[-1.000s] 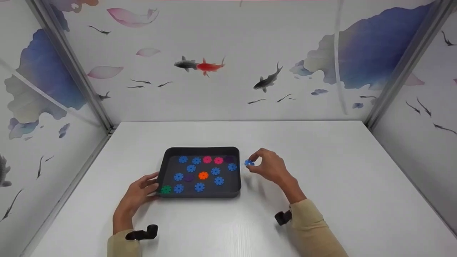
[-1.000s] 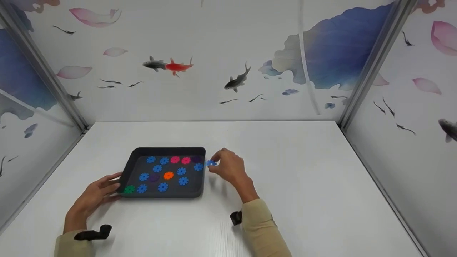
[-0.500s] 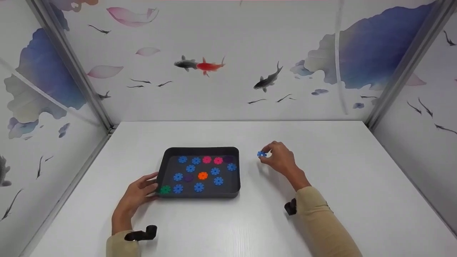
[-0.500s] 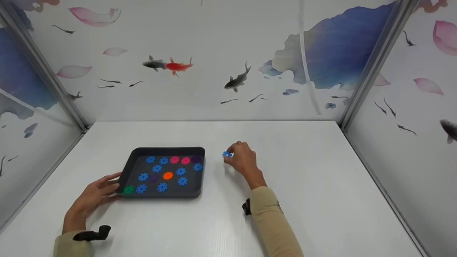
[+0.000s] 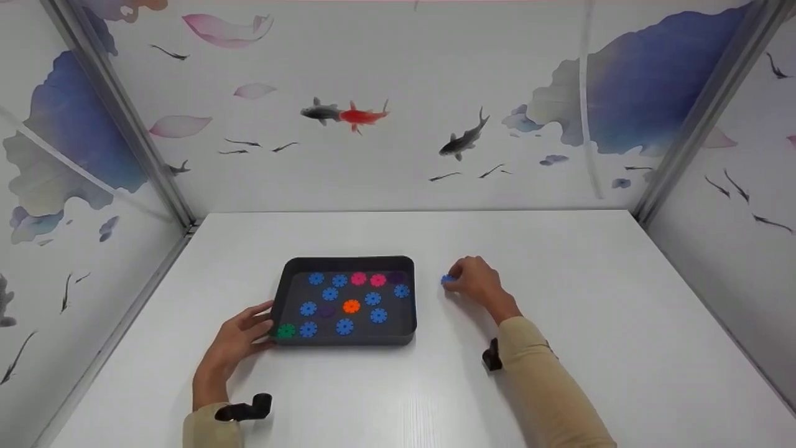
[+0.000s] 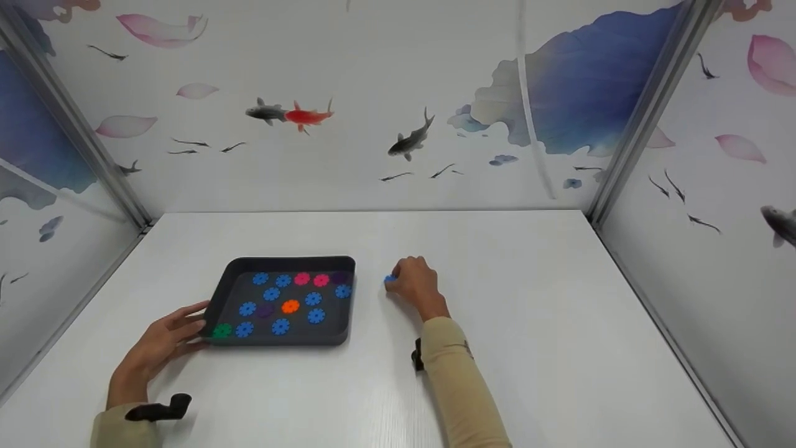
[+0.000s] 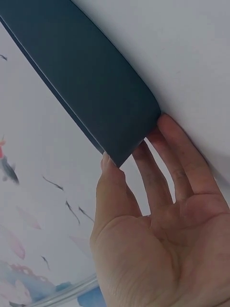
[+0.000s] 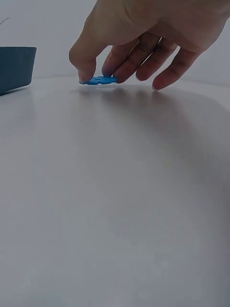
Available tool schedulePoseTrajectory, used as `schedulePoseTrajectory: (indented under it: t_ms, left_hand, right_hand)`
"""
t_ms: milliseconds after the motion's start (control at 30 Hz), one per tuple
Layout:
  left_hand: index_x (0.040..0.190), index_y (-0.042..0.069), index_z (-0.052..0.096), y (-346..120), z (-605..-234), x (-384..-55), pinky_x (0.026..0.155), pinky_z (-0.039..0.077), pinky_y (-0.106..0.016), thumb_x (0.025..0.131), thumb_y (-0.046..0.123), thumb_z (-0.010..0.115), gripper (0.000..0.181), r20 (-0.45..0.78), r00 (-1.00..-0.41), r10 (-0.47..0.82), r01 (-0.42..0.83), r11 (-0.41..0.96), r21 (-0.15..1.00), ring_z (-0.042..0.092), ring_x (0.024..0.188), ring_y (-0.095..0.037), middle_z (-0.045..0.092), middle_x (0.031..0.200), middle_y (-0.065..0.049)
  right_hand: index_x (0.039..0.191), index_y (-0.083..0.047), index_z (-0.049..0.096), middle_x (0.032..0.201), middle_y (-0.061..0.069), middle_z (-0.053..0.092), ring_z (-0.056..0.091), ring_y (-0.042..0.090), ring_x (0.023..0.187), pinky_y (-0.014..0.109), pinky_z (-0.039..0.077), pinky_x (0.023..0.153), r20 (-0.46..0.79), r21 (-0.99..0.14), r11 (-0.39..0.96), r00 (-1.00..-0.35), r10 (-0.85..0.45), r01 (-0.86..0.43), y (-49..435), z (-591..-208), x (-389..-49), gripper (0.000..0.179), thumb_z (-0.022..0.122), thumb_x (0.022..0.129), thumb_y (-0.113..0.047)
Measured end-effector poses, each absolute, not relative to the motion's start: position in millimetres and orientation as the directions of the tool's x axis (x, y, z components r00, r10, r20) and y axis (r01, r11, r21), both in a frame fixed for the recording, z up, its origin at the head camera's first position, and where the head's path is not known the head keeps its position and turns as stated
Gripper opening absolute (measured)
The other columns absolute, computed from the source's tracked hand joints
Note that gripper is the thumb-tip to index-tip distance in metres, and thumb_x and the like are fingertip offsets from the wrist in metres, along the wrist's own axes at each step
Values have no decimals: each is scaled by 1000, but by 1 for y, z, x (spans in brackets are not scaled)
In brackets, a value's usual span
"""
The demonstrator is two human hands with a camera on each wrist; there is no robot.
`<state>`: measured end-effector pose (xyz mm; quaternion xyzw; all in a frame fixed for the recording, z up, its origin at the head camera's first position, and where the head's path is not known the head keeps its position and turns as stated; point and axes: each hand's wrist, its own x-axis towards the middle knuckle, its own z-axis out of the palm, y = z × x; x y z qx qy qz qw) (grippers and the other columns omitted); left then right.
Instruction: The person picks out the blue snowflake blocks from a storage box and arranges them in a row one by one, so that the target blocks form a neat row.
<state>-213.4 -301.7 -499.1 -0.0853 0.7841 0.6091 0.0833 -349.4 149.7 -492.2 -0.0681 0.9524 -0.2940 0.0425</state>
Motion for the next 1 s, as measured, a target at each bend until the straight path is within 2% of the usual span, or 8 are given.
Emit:
schedulePoseTrajectory:
  t_ms: [367, 567, 767, 1000]
  left_hand:
    - [155, 14, 38, -302, -500, -214, 109, 51, -44, 103, 18, 57, 55, -228, -973, -36, -230, 221, 948, 47, 139, -39, 36, 159, -23]
    - [155, 13, 38, -304, -501, -212, 109, 51, -45, 103, 18, 56, 55, -234, -971, -40, -237, 228, 944, 47, 140, -39, 34, 160, -23]
    - [156, 13, 36, -304, -502, -210, 110, 50, -46, 104, 18, 55, 55, -240, -970, -28, -240, 222, 945, 44, 141, -40, 33, 161, -24]
    - [155, 13, 37, -303, -502, -212, 110, 51, -44, 104, 18, 55, 55, -222, -975, -27, -222, 223, 949, 48, 139, -38, 35, 160, -23]
  right_hand:
    - [116, -3, 71, 114, 14, 68, 63, 29, 106, 46, 55, 99, -49, -597, 797, -987, -153, -94, 151, -493, -353, 35, 74, 90, -26]
    - [122, -6, 69, 117, 14, 68, 62, 29, 108, 46, 54, 95, -40, -594, 795, -982, -183, -124, 149, -487, -352, 39, 72, 92, -31]
    - [121, -5, 70, 116, 13, 68, 62, 29, 109, 46, 56, 95, 50, -579, 778, -963, -267, -245, 136, -466, -344, 37, 70, 94, -30]
    - [119, -7, 71, 115, 10, 68, 63, 28, 111, 45, 57, 94, 181, -565, 721, -912, -367, -402, 112, -446, -331, 34, 73, 92, -28]
